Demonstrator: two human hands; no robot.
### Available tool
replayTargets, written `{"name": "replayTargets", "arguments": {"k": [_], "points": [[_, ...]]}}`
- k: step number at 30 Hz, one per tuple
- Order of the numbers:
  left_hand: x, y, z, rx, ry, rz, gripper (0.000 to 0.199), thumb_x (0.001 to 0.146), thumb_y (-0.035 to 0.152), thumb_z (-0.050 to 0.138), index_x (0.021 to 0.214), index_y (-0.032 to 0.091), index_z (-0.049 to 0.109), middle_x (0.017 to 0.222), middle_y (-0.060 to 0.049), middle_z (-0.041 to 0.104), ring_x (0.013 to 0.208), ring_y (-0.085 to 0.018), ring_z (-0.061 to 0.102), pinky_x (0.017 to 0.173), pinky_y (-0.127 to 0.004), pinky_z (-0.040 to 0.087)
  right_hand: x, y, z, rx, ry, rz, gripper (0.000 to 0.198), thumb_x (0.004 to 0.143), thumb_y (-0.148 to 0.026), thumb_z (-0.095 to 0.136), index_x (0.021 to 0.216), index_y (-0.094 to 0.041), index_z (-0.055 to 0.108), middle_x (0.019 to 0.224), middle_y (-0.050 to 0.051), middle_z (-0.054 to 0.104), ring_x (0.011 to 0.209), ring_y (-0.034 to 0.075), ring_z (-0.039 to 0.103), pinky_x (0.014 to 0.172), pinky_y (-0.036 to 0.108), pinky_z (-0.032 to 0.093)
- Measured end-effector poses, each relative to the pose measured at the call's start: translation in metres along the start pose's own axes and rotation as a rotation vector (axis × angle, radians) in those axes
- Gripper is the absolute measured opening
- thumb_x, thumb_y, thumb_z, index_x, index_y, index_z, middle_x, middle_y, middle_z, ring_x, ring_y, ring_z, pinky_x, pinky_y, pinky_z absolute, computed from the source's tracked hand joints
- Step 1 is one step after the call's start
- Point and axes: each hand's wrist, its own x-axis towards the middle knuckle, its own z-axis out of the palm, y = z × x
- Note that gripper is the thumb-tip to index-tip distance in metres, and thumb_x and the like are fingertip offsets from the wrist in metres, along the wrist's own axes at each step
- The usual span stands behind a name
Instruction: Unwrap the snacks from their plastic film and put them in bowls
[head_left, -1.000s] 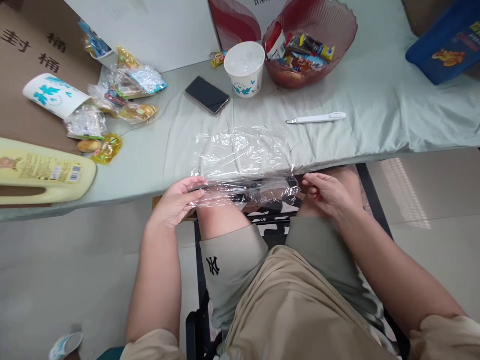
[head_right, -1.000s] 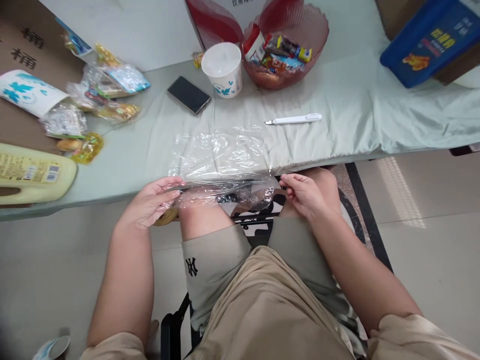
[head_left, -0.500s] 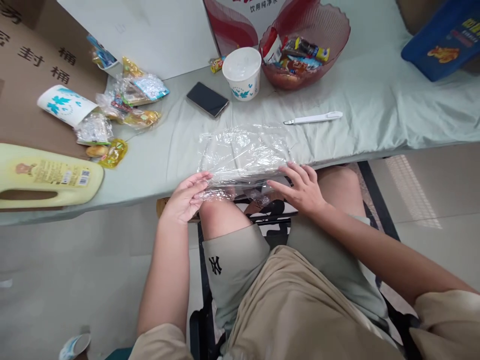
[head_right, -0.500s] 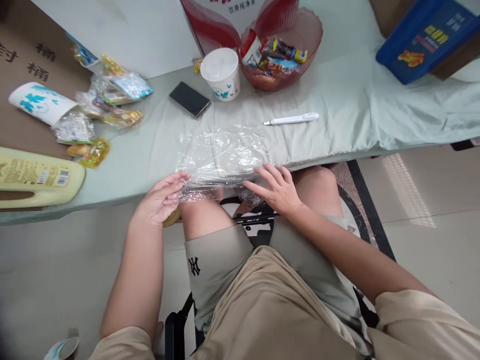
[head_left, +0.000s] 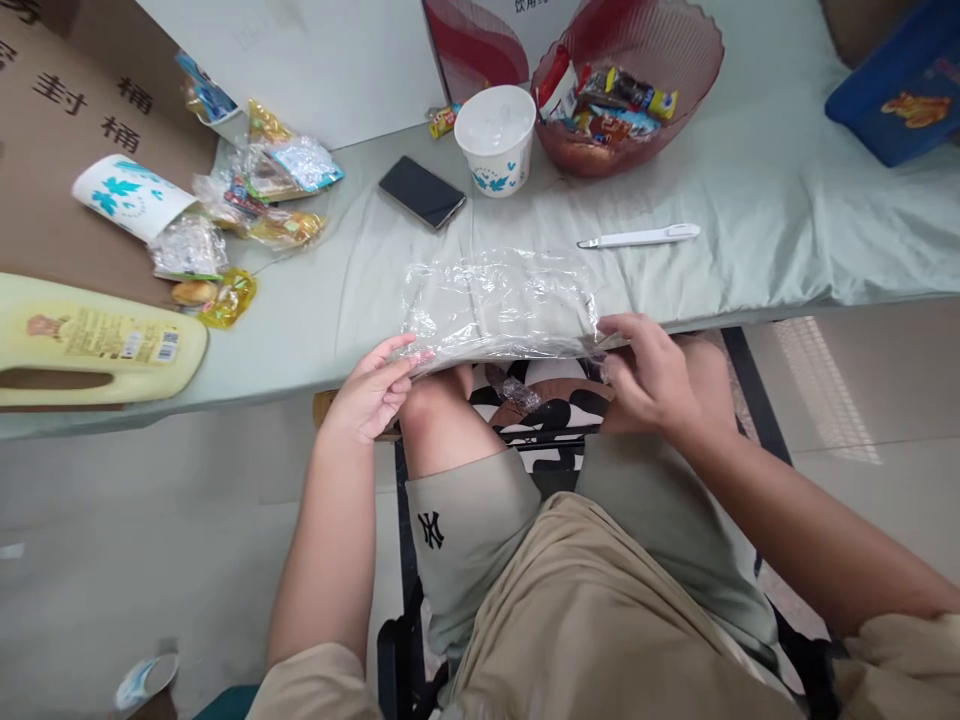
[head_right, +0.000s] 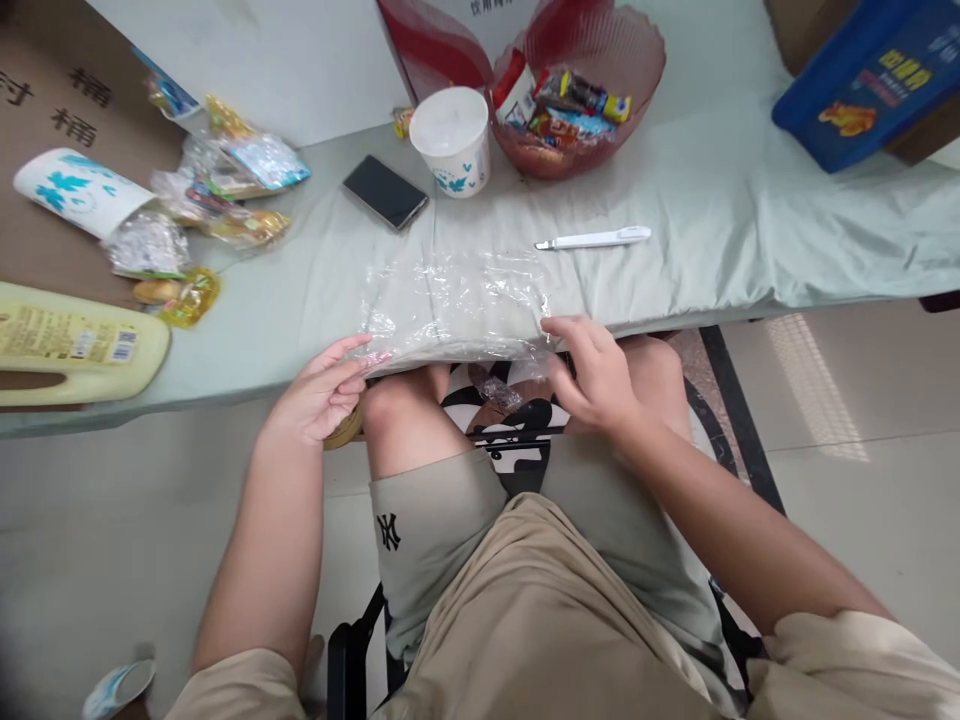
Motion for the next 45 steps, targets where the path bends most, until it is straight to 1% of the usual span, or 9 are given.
{"name": "replayTargets", "arguments": {"k": [5, 9, 16, 20, 24, 28, 31, 37, 45], "points": [[-0.002, 0.001, 0.004, 0.032, 0.03, -0.009, 0.038, 0.076, 0.004, 0.077, 0.111, 0.018, 0.07, 0.102, -0.008, 0.077, 0.04, 0.005, 0.041, 0.033, -0.005, 0.029, -0.008, 0.001, 0.021, -0.066, 0.068, -0.041, 0.06, 0.084, -0.056, 0.071, 0.134, -0.024, 0.06, 0.14, 0.016, 0.064, 0.134, 0.038, 0.057, 0.112, 0.056, 0.043], [-0.003, 0.003, 0.004, 0.04, 0.032, -0.009, 0.033, 0.077, 0.008, 0.075, 0.108, 0.018, 0.069, 0.102, -0.01, 0.078, 0.039, 0.005, 0.038, 0.034, -0.005, 0.026, 0.015, -0.004, 0.014, 0.09, 0.106, 0.114, 0.019, 0.098, -0.037, 0.057, 0.104, -0.026, 0.071, 0.099, 0.008, 0.077, 0.099, 0.028, 0.072, 0.096, 0.046, 0.053], [-0.013, 0.02, -0.019, 0.426, 0.016, -0.041, 0.039, 0.091, 0.038, 0.066, 0.125, 0.018, 0.067, 0.104, -0.017, 0.078, 0.053, -0.008, 0.062, 0.051, -0.017, 0.052, 0.033, -0.015, -0.002, 0.45, 0.085, 0.396, 0.029, 0.096, -0.052, 0.063, 0.089, -0.024, 0.069, 0.068, 0.001, 0.067, 0.065, 0.017, 0.066, 0.066, 0.032, 0.052], [-0.024, 0.016, -0.032, 0.814, -0.013, 0.219, 0.073, 0.074, 0.043, 0.082, 0.141, 0.025, 0.06, 0.147, -0.017, 0.061, 0.111, -0.028, 0.073, 0.09, -0.036, 0.062, 0.032, -0.017, 0.003, 0.592, 0.149, 0.544, 0.034, 0.091, -0.058, 0.068, 0.085, -0.025, 0.066, 0.065, 0.0, 0.063, 0.056, 0.013, 0.058, 0.055, 0.028, 0.048], [-0.018, -0.01, -0.026, 1.128, -0.14, 0.578, 0.098, 0.062, 0.027, 0.089, 0.151, 0.027, 0.048, 0.17, -0.014, 0.033, 0.161, -0.039, 0.024, 0.129, -0.053, 0.03, 0.034, -0.018, 0.009, 0.657, 0.154, 0.58, 0.032, 0.091, -0.055, 0.07, 0.087, -0.024, 0.066, 0.065, -0.002, 0.06, 0.051, 0.011, 0.053, 0.051, 0.026, 0.046], [0.012, -0.028, -0.023, 0.895, 0.106, 0.848, 0.096, 0.076, 0.028, 0.082, 0.157, 0.027, 0.031, 0.132, -0.011, 0.063, 0.133, -0.028, 0.059, 0.122, -0.05, 0.04, 0.035, -0.015, 0.01, 0.615, 0.137, 0.533, 0.032, 0.093, -0.054, 0.067, 0.088, -0.022, 0.066, 0.062, -0.003, 0.059, 0.05, 0.01, 0.053, 0.05, 0.025, 0.044], [0.036, -0.021, -0.023, 0.724, 0.293, 0.968, 0.104, 0.068, 0.026, 0.087, 0.156, 0.03, 0.032, 0.128, -0.009, 0.06, 0.119, -0.024, 0.062, 0.112, -0.047, 0.049, 0.034, -0.013, 0.008, 0.54, 0.115, 0.497, 0.031, 0.093, -0.051, 0.067, 0.086, -0.021, 0.067, 0.062, -0.002, 0.06, 0.051, 0.011, 0.053, 0.049, 0.025, 0.042], [0.063, -0.002, -0.005, 0.697, 0.072, 0.719, 0.034, 0.075, 0.04, 0.079, 0.102, 0.02, 0.073, 0.133, -0.012, 0.062, 0.129, -0.029, 0.061, 0.108, -0.044, 0.053, 0.033, -0.01, 0.012, 0.535, 0.117, 0.551, 0.027, 0.091, -0.048, 0.066, 0.088, -0.021, 0.068, 0.066, -0.001, 0.063, 0.049, 0.011, 0.051, 0.045, 0.025, 0.04], [0.054, -0.014, 0.004, 0.714, 0.317, 0.933, 0.017, 0.085, 0.034, 0.07, 0.088, 0.02, 0.079, 0.094, -0.005, 0.077, 0.095, -0.022, 0.073, 0.087, -0.034, 0.059, 0.037, -0.009, 0.009, 0.498, 0.132, 0.554, 0.02, 0.093, -0.038, 0.062, 0.085, -0.02, 0.066, 0.067, -0.001, 0.06, 0.05, 0.01, 0.049, 0.046, 0.023, 0.038]]}}
